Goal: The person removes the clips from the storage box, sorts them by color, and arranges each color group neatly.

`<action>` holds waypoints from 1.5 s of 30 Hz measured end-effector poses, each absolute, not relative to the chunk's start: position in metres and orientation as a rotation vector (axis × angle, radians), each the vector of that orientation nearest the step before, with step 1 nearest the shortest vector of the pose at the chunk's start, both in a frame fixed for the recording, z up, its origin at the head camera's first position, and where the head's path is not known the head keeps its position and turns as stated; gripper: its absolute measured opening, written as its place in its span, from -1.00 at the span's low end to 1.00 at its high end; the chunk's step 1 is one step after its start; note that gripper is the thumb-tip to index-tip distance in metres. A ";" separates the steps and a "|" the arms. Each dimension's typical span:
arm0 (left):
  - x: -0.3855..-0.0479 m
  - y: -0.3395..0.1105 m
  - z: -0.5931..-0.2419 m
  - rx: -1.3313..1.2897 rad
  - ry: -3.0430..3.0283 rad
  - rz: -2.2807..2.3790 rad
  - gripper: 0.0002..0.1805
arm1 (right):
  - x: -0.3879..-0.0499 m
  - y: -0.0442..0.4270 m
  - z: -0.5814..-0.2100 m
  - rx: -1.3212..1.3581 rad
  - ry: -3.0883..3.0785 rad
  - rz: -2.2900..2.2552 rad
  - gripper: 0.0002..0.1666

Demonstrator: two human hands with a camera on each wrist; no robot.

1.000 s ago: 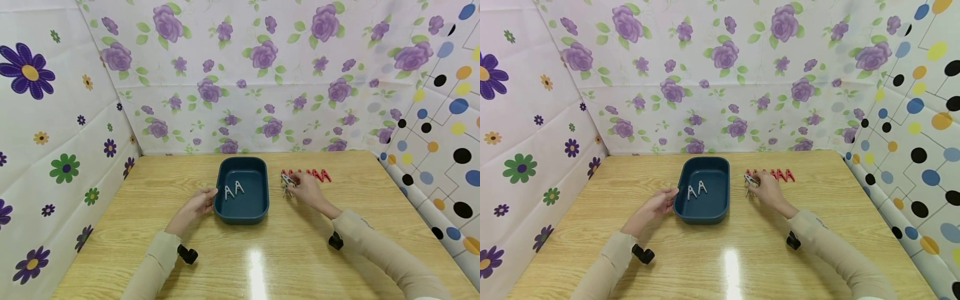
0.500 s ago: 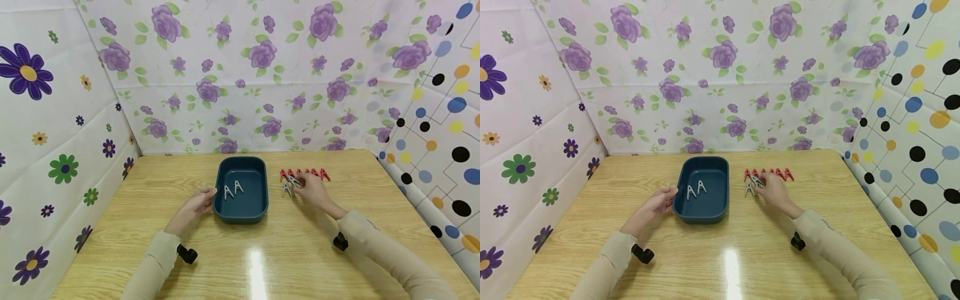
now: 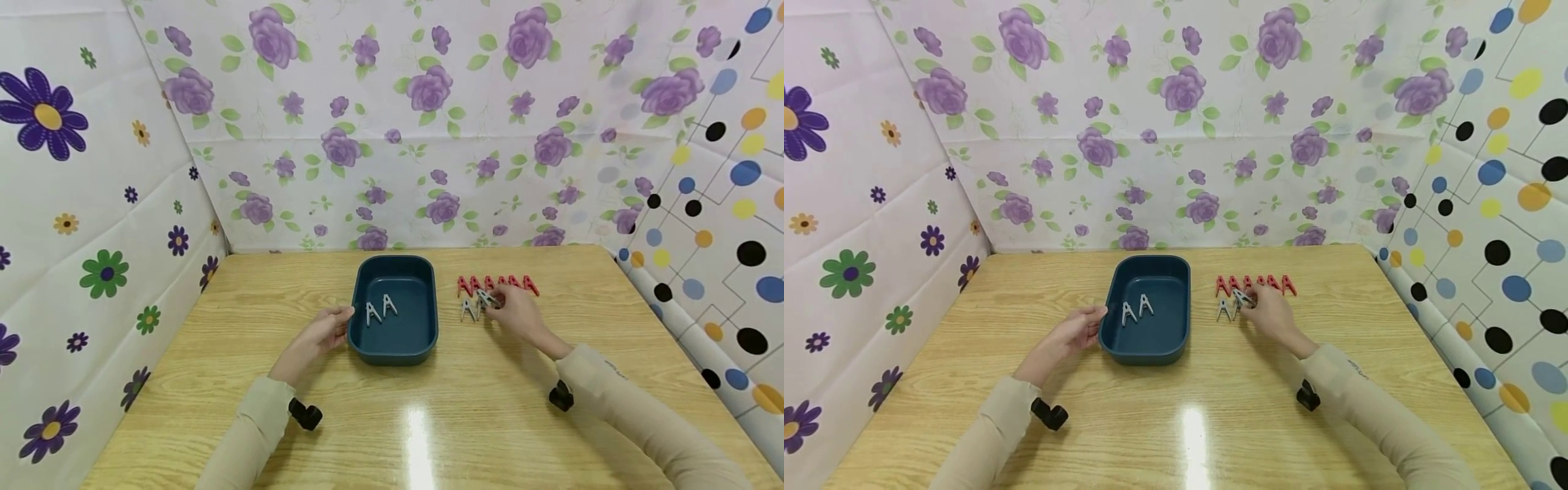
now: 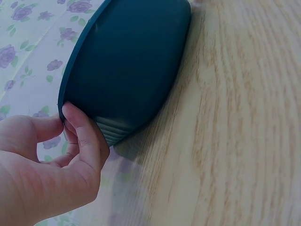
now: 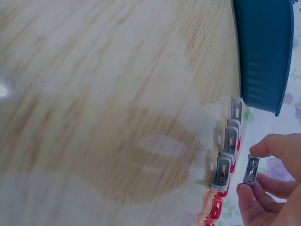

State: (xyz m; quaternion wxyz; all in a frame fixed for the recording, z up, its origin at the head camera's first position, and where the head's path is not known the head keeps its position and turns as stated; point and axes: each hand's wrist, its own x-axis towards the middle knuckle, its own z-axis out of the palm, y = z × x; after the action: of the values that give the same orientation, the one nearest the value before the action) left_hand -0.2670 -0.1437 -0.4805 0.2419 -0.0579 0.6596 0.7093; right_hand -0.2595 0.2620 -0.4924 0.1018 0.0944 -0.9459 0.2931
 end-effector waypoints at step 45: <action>-0.268 -0.144 -0.481 -0.147 1.793 1.954 -0.57 | -0.249 0.292 -0.495 0.137 -2.826 0.804 -0.68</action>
State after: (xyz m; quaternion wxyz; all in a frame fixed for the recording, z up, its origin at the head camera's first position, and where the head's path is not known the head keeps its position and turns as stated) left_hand -0.2682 -0.1438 -0.4815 0.2404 -0.0538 0.6554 0.7140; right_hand -0.2487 0.2919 -0.4950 0.1001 0.0463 -0.9560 0.2719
